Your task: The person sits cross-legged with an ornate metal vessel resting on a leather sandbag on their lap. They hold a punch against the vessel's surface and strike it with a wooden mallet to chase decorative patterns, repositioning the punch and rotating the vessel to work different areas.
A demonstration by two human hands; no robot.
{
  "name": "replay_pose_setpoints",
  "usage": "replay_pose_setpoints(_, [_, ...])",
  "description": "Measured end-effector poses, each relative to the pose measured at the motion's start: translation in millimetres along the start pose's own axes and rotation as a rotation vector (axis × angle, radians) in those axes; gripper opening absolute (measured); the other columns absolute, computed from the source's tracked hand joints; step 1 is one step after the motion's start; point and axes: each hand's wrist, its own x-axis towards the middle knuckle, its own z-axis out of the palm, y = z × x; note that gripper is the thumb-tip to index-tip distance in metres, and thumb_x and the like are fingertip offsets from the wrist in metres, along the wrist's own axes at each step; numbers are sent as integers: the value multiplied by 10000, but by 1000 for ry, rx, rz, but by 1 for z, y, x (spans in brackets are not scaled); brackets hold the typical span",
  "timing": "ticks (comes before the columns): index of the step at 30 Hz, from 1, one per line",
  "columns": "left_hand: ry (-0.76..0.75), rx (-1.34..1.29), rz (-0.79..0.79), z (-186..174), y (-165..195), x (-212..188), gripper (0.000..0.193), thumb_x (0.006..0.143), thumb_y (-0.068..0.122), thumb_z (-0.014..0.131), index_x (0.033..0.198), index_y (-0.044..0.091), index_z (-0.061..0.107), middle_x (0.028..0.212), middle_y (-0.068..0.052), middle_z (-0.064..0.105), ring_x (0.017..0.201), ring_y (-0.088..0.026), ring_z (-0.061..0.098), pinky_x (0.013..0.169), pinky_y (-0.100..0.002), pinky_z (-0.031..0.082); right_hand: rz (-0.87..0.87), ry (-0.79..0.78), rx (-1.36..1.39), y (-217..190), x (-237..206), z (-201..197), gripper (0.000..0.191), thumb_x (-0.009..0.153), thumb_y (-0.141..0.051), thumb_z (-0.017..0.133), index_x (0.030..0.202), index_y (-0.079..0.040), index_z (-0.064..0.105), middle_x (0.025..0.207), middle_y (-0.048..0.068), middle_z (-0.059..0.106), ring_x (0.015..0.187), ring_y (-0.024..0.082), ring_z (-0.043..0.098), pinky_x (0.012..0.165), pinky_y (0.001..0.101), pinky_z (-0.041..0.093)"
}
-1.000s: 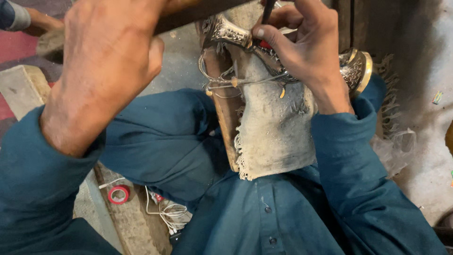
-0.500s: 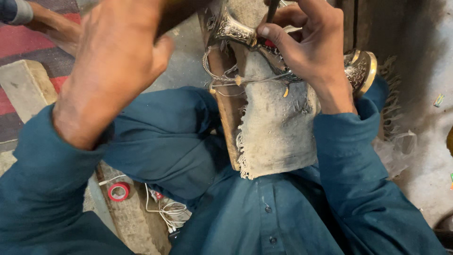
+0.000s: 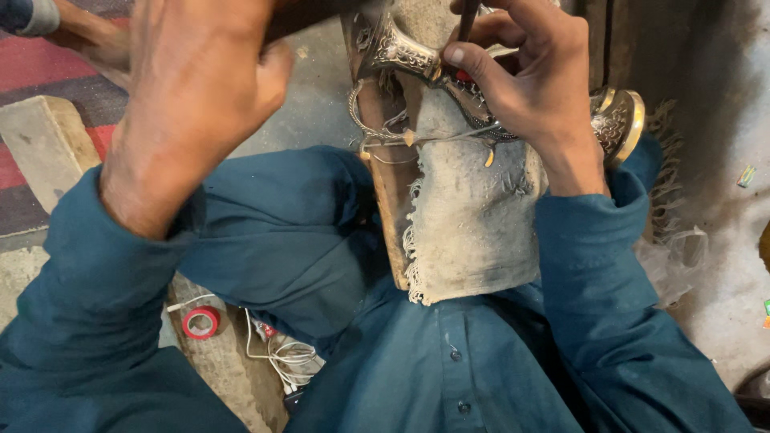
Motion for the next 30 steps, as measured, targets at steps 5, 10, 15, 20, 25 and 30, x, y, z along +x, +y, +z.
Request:
replay_pose_setpoints(5, [40, 20, 4, 4, -3, -3, 281, 867, 83, 723, 1127, -7, 661, 978, -220, 643, 977, -436, 628, 829, -524, 482, 19, 3, 20, -1, 1, 0, 394, 1073, 123, 729, 1408, -23, 579, 1293, 111, 682, 1107, 189, 741, 957, 311, 694])
replay_pose_setpoints(10, [50, -42, -31, 12, -4, -6, 322, 844, 88, 717, 1141, -21, 656, 981, -225, 638, 955, -437, 620, 811, -512, 479, 13, -3, 6, -3, 2, 0, 392, 1070, 132, 729, 1404, -19, 588, 1304, 108, 684, 1103, 181, 737, 945, 303, 689])
replay_pose_setpoints(15, [110, -153, 12, 14, -8, -8, 297, 911, 49, 680, 1187, -27, 604, 1069, -220, 628, 1014, -431, 603, 915, -510, 483, 24, -11, 24, -3, 2, 0, 377, 1071, 127, 733, 1390, -22, 598, 1310, 110, 675, 1128, 187, 734, 913, 286, 680])
replay_pose_setpoints(20, [14, -220, -146, 14, -9, -4, 220, 938, 58, 714, 1133, -5, 634, 965, -194, 634, 922, -408, 634, 830, -513, 477, 5, -13, -1, -3, 3, 0, 367, 1065, 122, 732, 1379, -25, 609, 1309, 107, 686, 1143, 190, 739, 942, 295, 686])
replay_pose_setpoints(25, [50, -99, -23, 13, -7, 0, 280, 878, 58, 725, 1138, -6, 644, 958, -207, 642, 928, -429, 632, 814, -514, 488, 28, -5, 11, -5, 3, 0, 385, 1054, 131, 721, 1391, -18, 609, 1275, 109, 701, 1191, 207, 735, 987, 313, 681])
replay_pose_setpoints(30, [20, -61, -15, 16, -11, 0, 289, 887, 86, 751, 1141, -16, 658, 979, -225, 650, 935, -441, 632, 803, -524, 494, 2, -13, -25, -8, 5, 0, 387, 1059, 133, 734, 1391, -20, 607, 1280, 120, 701, 1164, 204, 740, 945, 309, 680])
